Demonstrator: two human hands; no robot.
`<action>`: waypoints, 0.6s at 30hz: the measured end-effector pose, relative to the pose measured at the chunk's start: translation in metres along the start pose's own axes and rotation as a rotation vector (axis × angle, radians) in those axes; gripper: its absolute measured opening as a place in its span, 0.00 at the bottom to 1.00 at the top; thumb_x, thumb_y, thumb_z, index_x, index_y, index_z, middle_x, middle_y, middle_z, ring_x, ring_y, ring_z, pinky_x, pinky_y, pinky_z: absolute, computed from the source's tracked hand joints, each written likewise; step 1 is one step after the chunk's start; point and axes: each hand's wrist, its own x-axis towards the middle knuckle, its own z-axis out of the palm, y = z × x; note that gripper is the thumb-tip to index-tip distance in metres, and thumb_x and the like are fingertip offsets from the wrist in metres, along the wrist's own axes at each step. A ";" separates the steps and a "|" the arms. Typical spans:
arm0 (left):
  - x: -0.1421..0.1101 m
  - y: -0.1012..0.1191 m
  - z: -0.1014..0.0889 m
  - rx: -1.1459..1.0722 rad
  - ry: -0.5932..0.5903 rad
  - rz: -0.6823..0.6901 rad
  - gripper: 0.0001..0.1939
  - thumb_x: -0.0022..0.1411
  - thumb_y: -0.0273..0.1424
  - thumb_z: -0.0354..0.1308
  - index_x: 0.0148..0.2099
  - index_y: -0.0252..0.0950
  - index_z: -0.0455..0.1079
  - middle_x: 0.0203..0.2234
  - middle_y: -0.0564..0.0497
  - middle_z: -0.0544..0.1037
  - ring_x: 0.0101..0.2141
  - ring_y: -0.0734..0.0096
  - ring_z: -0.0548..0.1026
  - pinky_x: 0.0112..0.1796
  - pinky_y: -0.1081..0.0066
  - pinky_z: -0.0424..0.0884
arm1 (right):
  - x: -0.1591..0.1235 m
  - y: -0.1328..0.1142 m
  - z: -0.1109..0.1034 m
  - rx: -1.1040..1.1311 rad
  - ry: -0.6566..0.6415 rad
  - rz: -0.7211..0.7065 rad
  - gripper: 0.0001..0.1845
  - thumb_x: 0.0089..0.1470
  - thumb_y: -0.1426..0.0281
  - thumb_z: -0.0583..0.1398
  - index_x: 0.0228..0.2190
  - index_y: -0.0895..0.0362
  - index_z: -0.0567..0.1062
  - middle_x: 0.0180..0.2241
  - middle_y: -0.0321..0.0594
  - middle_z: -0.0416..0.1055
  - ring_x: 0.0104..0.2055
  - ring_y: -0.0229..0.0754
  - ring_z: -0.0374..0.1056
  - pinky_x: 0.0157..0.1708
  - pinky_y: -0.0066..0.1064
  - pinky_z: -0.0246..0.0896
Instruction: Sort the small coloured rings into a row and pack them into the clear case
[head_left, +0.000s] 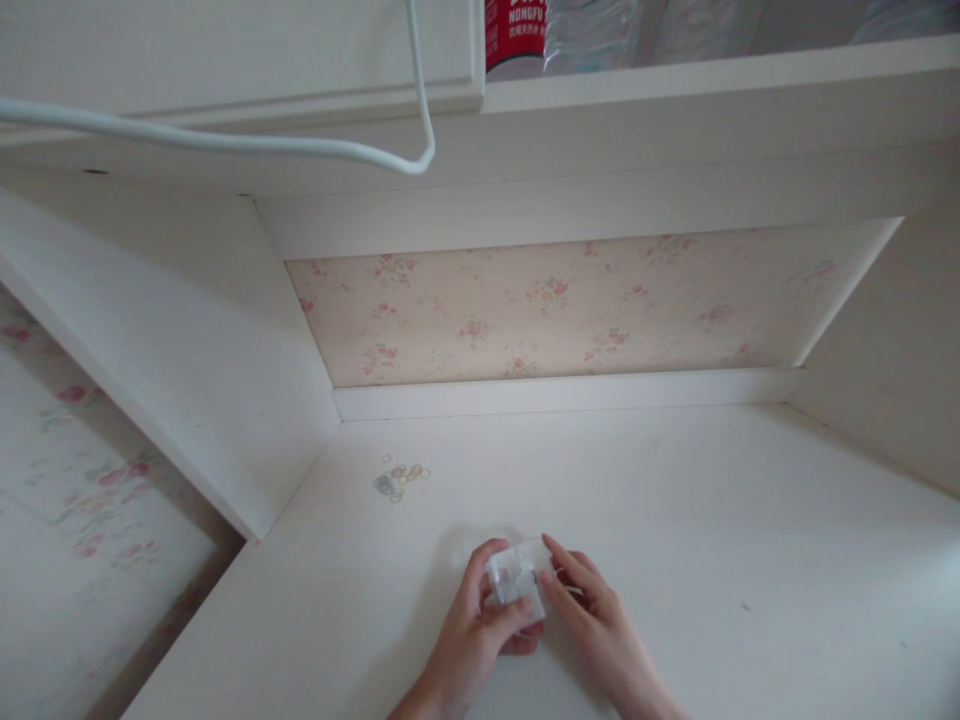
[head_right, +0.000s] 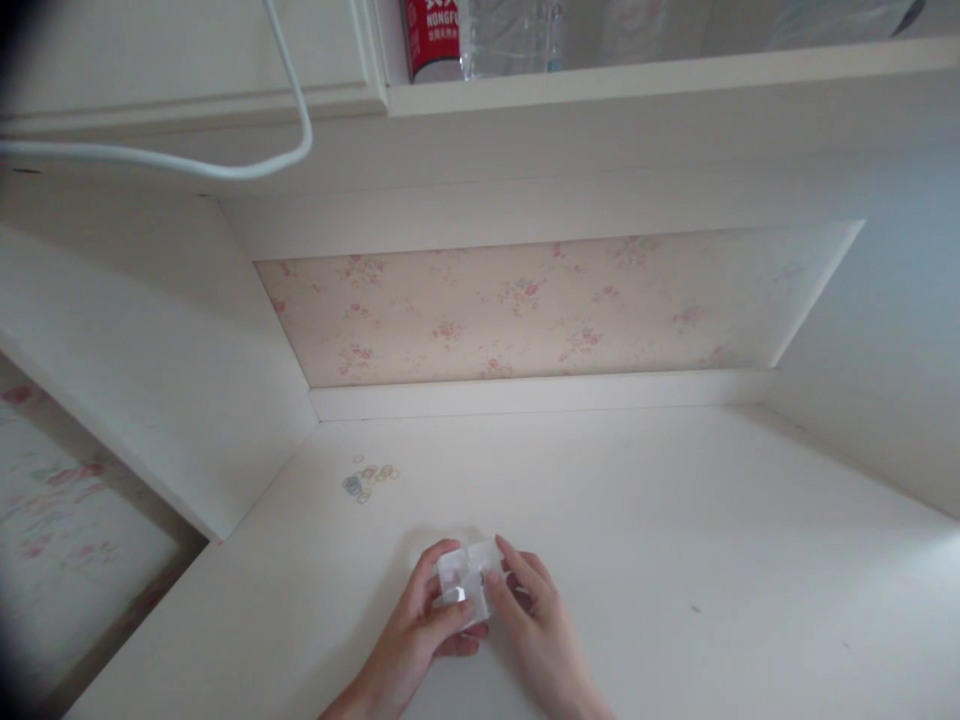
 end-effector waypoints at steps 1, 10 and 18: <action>0.000 0.000 -0.001 0.014 -0.017 -0.003 0.35 0.52 0.38 0.62 0.58 0.41 0.51 0.44 0.44 0.72 0.35 0.62 0.76 0.36 0.64 0.72 | 0.000 0.001 0.000 -0.019 -0.003 0.000 0.25 0.53 0.55 0.58 0.50 0.53 0.72 0.40 0.43 0.71 0.40 0.45 0.70 0.38 0.33 0.68; 0.000 0.003 0.001 -0.054 -0.012 -0.008 0.34 0.52 0.39 0.62 0.57 0.41 0.53 0.43 0.44 0.71 0.41 0.60 0.73 0.39 0.63 0.72 | -0.001 0.003 -0.002 -0.017 -0.057 -0.009 0.23 0.56 0.55 0.55 0.50 0.52 0.70 0.43 0.43 0.67 0.40 0.42 0.68 0.39 0.31 0.65; 0.001 0.004 0.001 -0.054 -0.022 -0.030 0.31 0.53 0.39 0.62 0.56 0.40 0.53 0.44 0.44 0.70 0.43 0.59 0.72 0.41 0.61 0.72 | -0.003 0.000 -0.002 -0.007 -0.050 -0.009 0.22 0.55 0.54 0.55 0.48 0.52 0.70 0.40 0.42 0.67 0.39 0.41 0.67 0.37 0.31 0.65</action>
